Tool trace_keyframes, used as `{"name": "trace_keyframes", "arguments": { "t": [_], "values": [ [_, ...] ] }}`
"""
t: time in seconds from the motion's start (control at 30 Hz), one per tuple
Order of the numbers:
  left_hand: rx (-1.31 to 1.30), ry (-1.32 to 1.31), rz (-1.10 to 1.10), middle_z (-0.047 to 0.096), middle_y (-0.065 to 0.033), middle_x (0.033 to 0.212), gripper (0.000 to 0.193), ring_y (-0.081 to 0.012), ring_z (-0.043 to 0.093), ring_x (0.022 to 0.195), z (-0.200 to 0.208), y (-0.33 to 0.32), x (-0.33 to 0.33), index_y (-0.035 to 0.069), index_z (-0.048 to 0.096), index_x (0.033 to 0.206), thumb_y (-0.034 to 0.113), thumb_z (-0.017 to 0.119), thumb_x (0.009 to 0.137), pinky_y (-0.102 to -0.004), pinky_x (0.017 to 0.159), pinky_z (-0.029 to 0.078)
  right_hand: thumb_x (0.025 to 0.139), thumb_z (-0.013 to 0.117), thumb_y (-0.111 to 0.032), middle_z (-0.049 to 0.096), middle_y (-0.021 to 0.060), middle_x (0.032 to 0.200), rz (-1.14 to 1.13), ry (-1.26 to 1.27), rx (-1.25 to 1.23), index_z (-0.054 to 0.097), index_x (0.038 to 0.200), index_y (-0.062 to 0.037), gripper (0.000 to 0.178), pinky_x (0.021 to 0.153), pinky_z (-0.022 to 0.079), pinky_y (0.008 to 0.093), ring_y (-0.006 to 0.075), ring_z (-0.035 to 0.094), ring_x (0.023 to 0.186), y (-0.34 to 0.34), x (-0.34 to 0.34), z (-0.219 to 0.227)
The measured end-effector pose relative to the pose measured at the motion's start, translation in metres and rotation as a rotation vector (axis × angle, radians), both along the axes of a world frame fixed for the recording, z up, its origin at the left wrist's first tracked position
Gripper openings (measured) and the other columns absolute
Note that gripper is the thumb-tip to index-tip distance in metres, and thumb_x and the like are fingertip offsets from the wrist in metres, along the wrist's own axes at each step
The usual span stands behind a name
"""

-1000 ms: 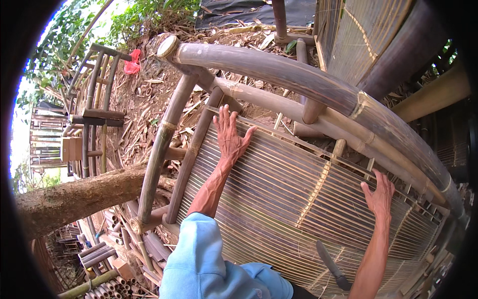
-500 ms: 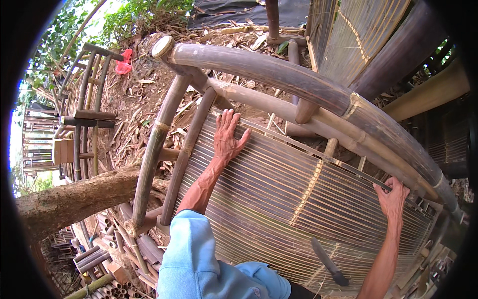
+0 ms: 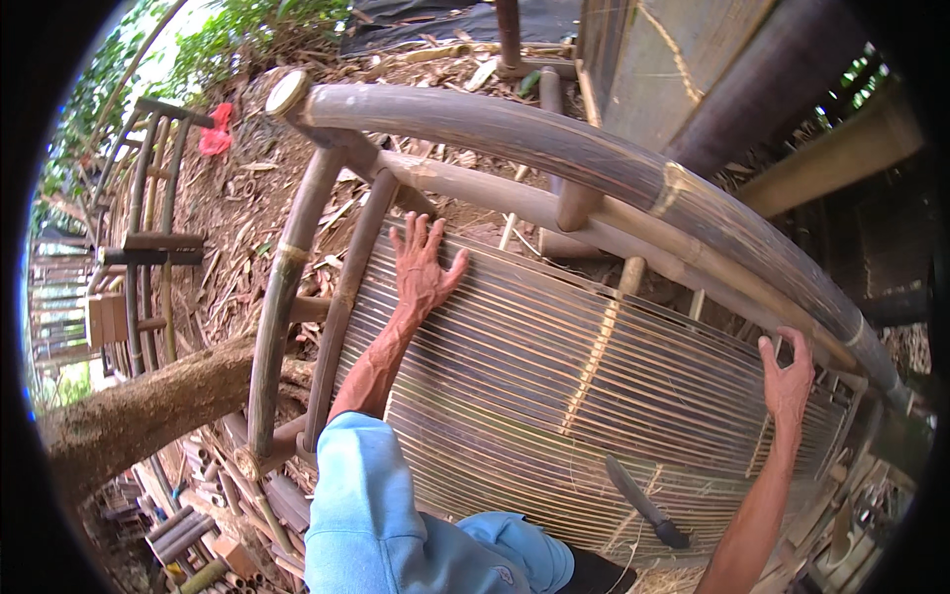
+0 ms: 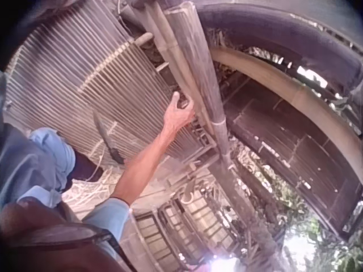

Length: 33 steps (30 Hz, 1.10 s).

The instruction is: The person shaves a long strip of bamboo with a knife while sitting on a bamboo bench. He repeatedly pulls the bamboo across the blade to thin it, handling the strip and the knife by hand.

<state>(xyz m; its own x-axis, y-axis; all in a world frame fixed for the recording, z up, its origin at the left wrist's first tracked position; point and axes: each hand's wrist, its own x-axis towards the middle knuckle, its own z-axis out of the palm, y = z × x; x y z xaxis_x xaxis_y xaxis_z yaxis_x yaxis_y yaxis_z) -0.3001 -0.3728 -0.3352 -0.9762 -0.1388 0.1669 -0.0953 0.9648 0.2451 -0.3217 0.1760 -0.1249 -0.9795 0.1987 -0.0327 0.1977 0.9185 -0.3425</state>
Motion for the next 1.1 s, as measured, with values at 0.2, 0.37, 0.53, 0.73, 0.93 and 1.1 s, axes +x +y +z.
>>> {"name": "trace_keyframes", "arguments": {
  "t": [0.2, 0.37, 0.53, 0.73, 0.93, 1.1],
  "values": [
    [-0.018, -0.055, -0.004, 0.036, -0.0189, 0.159, 0.065, -0.0366, 0.025, 0.151, 0.009, 0.002, 0.000, 0.020, 0.052, 0.147, 0.053, 0.063, 0.091, -0.0598, 0.122, 0.009, 0.084, 0.079, -0.021, 0.068, 0.0158, 0.117, -0.129, -0.205, -0.136, 0.063, 0.120, -0.0042, 0.043, 0.097, 0.047, 0.0408, 0.0292, 0.064, 0.108, 0.013, 0.093, -0.004],
    [-0.022, 0.117, -0.011, 0.053, -0.0218, 0.146, 0.059, -0.0346, 0.041, 0.144, 0.015, -0.011, -0.001, 0.012, 0.060, 0.137, 0.045, 0.066, 0.089, -0.0587, 0.123, 0.011, 0.071, 0.088, -0.030, 0.060, 0.0172, 0.124, -0.090, -0.390, -0.159, 0.060, 0.127, -0.0082, 0.066, 0.105, 0.042, 0.0479, 0.0368, 0.054, 0.121, -0.004, 0.209, -0.025],
    [0.167, 0.423, -0.396, 0.075, -0.0147, 0.101, 0.022, -0.0292, 0.069, 0.108, 0.024, 0.076, -0.021, 0.003, 0.072, 0.104, 0.007, 0.072, 0.082, -0.0542, 0.117, 0.032, 0.068, 0.090, -0.037, 0.055, 0.0154, 0.128, -0.346, -0.476, -0.074, 0.059, 0.131, -0.0120, 0.074, 0.111, 0.033, 0.0514, 0.0375, 0.045, 0.128, 0.001, 0.311, -0.019],
    [0.427, 0.212, -0.646, 0.068, -0.0213, 0.113, 0.033, -0.0382, 0.063, 0.107, 0.043, 0.269, -0.024, 0.001, 0.067, 0.119, 0.009, 0.070, 0.087, -0.0482, 0.100, 0.048, 0.068, 0.088, -0.027, 0.056, 0.0099, 0.126, -0.214, -0.356, -0.055, 0.063, 0.126, -0.0180, 0.063, 0.105, 0.032, 0.0483, 0.0324, 0.047, 0.125, 0.026, 0.366, -0.054],
    [0.296, -0.124, -0.628, 0.061, -0.0262, 0.132, 0.049, -0.0443, 0.056, 0.120, 0.024, 0.332, -0.012, -0.001, 0.064, 0.130, 0.038, 0.061, 0.099, -0.0493, 0.105, 0.043, 0.069, 0.087, -0.022, 0.055, 0.0073, 0.114, -0.323, -0.275, -0.054, 0.064, 0.117, -0.0166, 0.054, 0.097, 0.035, 0.0461, 0.0290, 0.050, 0.117, 0.037, 0.390, -0.071],
    [0.030, -0.362, -0.893, 0.066, -0.0268, 0.117, 0.058, -0.0465, 0.056, 0.111, 0.035, 0.329, -0.031, -0.003, 0.064, 0.129, 0.046, 0.050, 0.101, -0.0526, 0.100, 0.042, 0.076, 0.083, -0.026, 0.051, 0.0137, 0.109, -0.233, -0.290, -0.008, 0.059, 0.118, -0.0090, 0.050, 0.090, 0.040, 0.0544, 0.0326, 0.050, 0.113, 0.026, 0.434, -0.070]
  ]
}}
